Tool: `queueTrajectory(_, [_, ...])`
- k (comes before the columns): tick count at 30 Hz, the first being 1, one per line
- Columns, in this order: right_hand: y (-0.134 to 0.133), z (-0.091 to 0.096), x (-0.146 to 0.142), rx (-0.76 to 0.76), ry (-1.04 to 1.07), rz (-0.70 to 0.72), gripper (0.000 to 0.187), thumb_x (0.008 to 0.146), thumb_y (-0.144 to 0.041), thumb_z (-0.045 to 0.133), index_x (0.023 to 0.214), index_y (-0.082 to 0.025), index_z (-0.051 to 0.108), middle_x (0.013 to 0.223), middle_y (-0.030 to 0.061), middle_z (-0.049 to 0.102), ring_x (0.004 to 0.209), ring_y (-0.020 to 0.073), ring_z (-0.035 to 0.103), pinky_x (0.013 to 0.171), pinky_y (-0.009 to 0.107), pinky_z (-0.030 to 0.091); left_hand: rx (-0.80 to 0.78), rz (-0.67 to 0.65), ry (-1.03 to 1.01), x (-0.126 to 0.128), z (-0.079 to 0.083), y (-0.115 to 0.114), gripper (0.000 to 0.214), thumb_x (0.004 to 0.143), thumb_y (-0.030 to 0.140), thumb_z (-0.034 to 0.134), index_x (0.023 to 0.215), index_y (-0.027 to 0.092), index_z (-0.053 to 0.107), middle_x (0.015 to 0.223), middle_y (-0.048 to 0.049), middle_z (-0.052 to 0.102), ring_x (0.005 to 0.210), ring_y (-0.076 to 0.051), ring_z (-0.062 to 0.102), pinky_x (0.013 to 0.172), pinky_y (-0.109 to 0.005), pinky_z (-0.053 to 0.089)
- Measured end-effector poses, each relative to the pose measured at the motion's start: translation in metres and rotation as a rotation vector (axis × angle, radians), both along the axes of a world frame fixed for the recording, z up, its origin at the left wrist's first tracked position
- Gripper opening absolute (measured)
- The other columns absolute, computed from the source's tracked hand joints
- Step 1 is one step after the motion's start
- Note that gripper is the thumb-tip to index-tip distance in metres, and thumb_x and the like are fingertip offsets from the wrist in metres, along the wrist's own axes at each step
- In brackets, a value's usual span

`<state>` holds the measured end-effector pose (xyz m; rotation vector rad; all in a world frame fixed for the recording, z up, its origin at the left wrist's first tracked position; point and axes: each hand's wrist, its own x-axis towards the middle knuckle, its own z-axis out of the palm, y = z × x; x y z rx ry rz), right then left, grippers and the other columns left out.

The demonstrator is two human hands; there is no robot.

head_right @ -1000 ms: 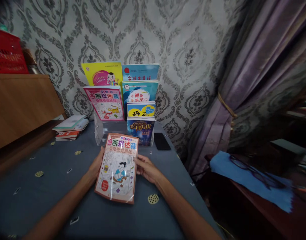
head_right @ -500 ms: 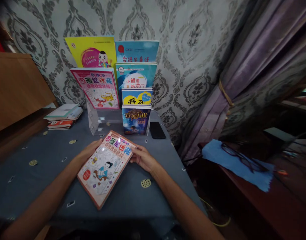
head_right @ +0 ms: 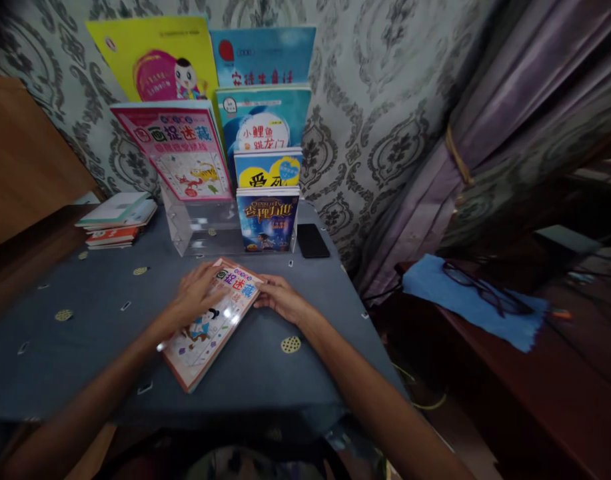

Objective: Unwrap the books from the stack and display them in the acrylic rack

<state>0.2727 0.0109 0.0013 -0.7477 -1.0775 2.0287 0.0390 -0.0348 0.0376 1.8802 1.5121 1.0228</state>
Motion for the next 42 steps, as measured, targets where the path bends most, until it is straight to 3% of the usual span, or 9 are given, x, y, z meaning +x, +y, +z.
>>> queueTrajectory(2, [0.001, -0.002, 0.0, -0.01, 0.006, -0.007, 0.026, 0.077, -0.023, 0.079, 0.1, -0.013, 0.071, 0.08, 0.0043, 0.073, 0.066, 0.0116, 0.067, 0.059, 0.021, 0.056, -0.002, -0.073, 0.005, 0.018, -0.004, -0.016, 0.06, 0.074, 0.054, 0.076, 0.126, 0.026, 0.064, 0.155, -0.0116, 0.044, 0.148, -0.037, 0.026, 0.122, -0.053, 0.005])
queueTrajectory(5, [0.0, -0.004, 0.0, -0.033, 0.03, -0.022, 0.025, 0.078, -0.023, 0.079, 0.1, -0.014, 0.07, 0.08, 0.004, 0.074, 0.066, 0.0121, 0.067, 0.06, 0.022, 0.056, -0.051, -0.144, -0.025, 0.036, -0.018, -0.034, 0.077, 0.068, 0.054, 0.082, 0.136, 0.029, 0.057, 0.158, -0.0147, 0.038, 0.152, -0.041, 0.012, 0.119, -0.06, -0.009])
queueTrajectory(9, [-0.002, -0.002, 0.0, -0.055, 0.077, -0.033, 0.021, 0.08, -0.031, 0.077, 0.093, -0.015, 0.071, 0.077, 0.0037, 0.074, 0.067, 0.0124, 0.067, 0.061, 0.022, 0.055, -0.04, -0.132, 0.128, 0.041, -0.037, -0.039, 0.078, 0.078, 0.047, 0.073, 0.148, 0.028, 0.043, 0.163, -0.0179, 0.026, 0.153, -0.042, 0.004, 0.116, -0.068, -0.007])
queueTrajectory(12, [-0.002, 0.001, 0.0, -0.058, 0.091, 0.003, 0.024, 0.087, -0.038, 0.069, 0.091, -0.014, 0.071, 0.078, 0.0064, 0.075, 0.069, 0.0129, 0.067, 0.063, 0.022, 0.054, -0.03, -0.121, 0.194, 0.04, -0.04, -0.036, 0.074, 0.084, 0.039, 0.065, 0.152, 0.027, 0.038, 0.164, -0.0181, 0.023, 0.153, -0.042, 0.007, 0.115, -0.07, -0.005])
queueTrajectory(21, [-0.006, 0.008, 0.0, -0.133, 0.129, 0.1, 0.044, 0.1, -0.052, 0.045, 0.106, -0.015, 0.068, 0.095, 0.0112, 0.076, 0.082, 0.0164, 0.07, 0.07, 0.025, 0.054, -0.038, -0.08, 0.176, 0.046, -0.024, -0.036, 0.066, 0.088, 0.032, 0.054, 0.151, 0.021, 0.039, 0.162, -0.02, 0.029, 0.152, -0.042, 0.011, 0.117, -0.069, -0.003])
queueTrajectory(25, [-0.012, 0.009, -0.002, -0.098, 0.14, 0.184, 0.04, 0.098, -0.051, 0.05, 0.122, -0.02, 0.058, 0.101, 0.0099, 0.075, 0.082, 0.0169, 0.071, 0.074, 0.029, 0.055, -0.064, -0.089, 0.126, 0.05, -0.026, -0.038, 0.068, 0.089, 0.029, 0.051, 0.154, 0.02, 0.033, 0.163, -0.0176, 0.025, 0.154, -0.036, 0.011, 0.12, -0.064, 0.001])
queueTrajectory(30, [-0.015, 0.011, -0.002, -0.034, 0.163, 0.218, 0.045, 0.096, -0.045, 0.056, 0.135, -0.027, 0.044, 0.103, 0.0069, 0.075, 0.083, 0.0175, 0.073, 0.076, 0.031, 0.056, -0.12, -0.076, 0.348, 0.055, -0.021, -0.041, 0.067, 0.092, 0.022, 0.039, 0.157, 0.015, 0.021, 0.164, -0.0169, 0.023, 0.154, -0.029, 0.017, 0.121, -0.061, 0.016])
queueTrajectory(37, [-0.016, 0.013, 0.0, -0.039, 0.158, 0.184, 0.05, 0.094, -0.041, 0.06, 0.139, -0.027, 0.041, 0.102, 0.0065, 0.076, 0.091, 0.0189, 0.073, 0.077, 0.031, 0.056, -0.01, -0.049, 0.482, 0.047, 0.017, -0.04, 0.046, 0.092, 0.031, 0.05, 0.136, 0.016, 0.053, 0.132, -0.0151, 0.063, 0.121, -0.031, 0.059, 0.1, -0.046, 0.048])
queueTrajectory(42, [-0.017, 0.013, -0.001, -0.042, 0.167, 0.156, 0.064, 0.091, -0.036, 0.065, 0.147, -0.028, 0.036, 0.108, 0.0077, 0.075, 0.101, 0.0198, 0.071, 0.082, 0.034, 0.057, 0.034, -0.024, 0.497, 0.044, 0.022, -0.037, 0.026, 0.096, 0.033, 0.047, 0.109, 0.018, 0.064, 0.105, -0.01, 0.069, 0.095, -0.025, 0.065, 0.081, -0.036, 0.049])
